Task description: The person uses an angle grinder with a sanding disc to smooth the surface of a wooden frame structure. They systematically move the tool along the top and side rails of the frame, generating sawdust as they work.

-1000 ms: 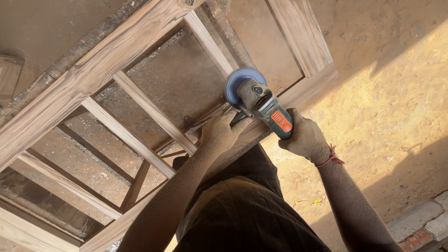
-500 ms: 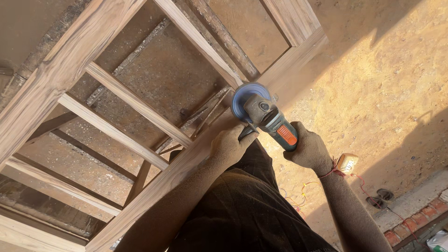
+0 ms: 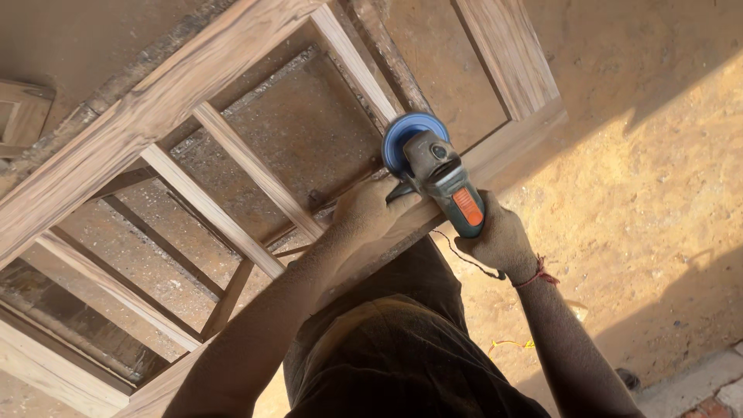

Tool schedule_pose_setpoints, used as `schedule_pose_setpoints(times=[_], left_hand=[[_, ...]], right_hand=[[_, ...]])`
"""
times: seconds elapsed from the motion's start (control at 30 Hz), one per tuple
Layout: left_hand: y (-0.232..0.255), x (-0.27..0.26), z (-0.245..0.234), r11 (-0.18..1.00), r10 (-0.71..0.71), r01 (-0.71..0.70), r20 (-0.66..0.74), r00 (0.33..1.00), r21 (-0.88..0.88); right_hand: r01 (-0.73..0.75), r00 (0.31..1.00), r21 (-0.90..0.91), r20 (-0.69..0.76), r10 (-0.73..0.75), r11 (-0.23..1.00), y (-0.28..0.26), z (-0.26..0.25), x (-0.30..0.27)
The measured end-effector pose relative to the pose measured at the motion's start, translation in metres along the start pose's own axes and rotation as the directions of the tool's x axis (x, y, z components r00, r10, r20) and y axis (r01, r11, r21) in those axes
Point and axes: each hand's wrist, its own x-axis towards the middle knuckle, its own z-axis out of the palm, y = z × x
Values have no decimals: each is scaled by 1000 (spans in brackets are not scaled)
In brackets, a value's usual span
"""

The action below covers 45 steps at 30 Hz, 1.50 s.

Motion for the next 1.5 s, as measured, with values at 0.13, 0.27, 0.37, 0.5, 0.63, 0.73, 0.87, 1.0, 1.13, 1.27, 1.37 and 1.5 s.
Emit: schedule_pose_setpoints(times=[0.13, 0.27, 0.37, 0.5, 0.63, 0.73, 0.87, 1.0, 1.13, 1.27, 1.37, 1.5], left_hand=[[-9, 22, -66, 996, -84, 81, -150, 985, -24], [-25, 43, -122, 987, -162, 152, -263, 951, -59], [-33, 53, -151, 995, -103, 89, -400, 911, -53], [-37, 60, -156, 969, -171, 120, -233, 957, -218], [-30, 54, -109, 981, -44, -6, -255, 966, -191], [-21, 31, -57, 961, -104, 69, -117, 988, -266], [-11, 2, 4, 969, -18, -17, -137, 990, -247], [-9, -11, 47, 964, 19, -50, -121, 993, -261], [-8, -23, 67, 933, 115, -168, -179, 977, -317], [1, -27, 70, 977, -32, 41, 44, 999, -207], [1, -31, 78, 976, -13, 26, 63, 998, -217], [-4, -29, 105, 969, 46, -20, 100, 994, -246]], right_hand=[[172, 985, -9, -19, -172, 985, -53, -29, 72], [217, 976, -107, 5, -218, 970, -104, -49, 134], [319, 947, -128, 10, -321, 939, -130, -58, 167], [282, 959, -104, 60, -277, 954, -131, -65, 179], [234, 972, -101, 44, -231, 967, -98, -62, 143], [180, 983, -110, 50, -175, 977, -65, -52, 97], [26, 996, -134, 93, -13, 991, -26, -35, 41], [-43, 996, -107, 68, 51, 993, 4, -21, 2], [-86, 994, -95, 55, 91, 992, 23, -8, -24], [-73, 996, -69, 47, 76, 995, 35, 1, -40], [-124, 990, -79, 52, 129, 989, 46, 8, -48], [-150, 987, -38, 43, 152, 988, 70, 22, -69]])
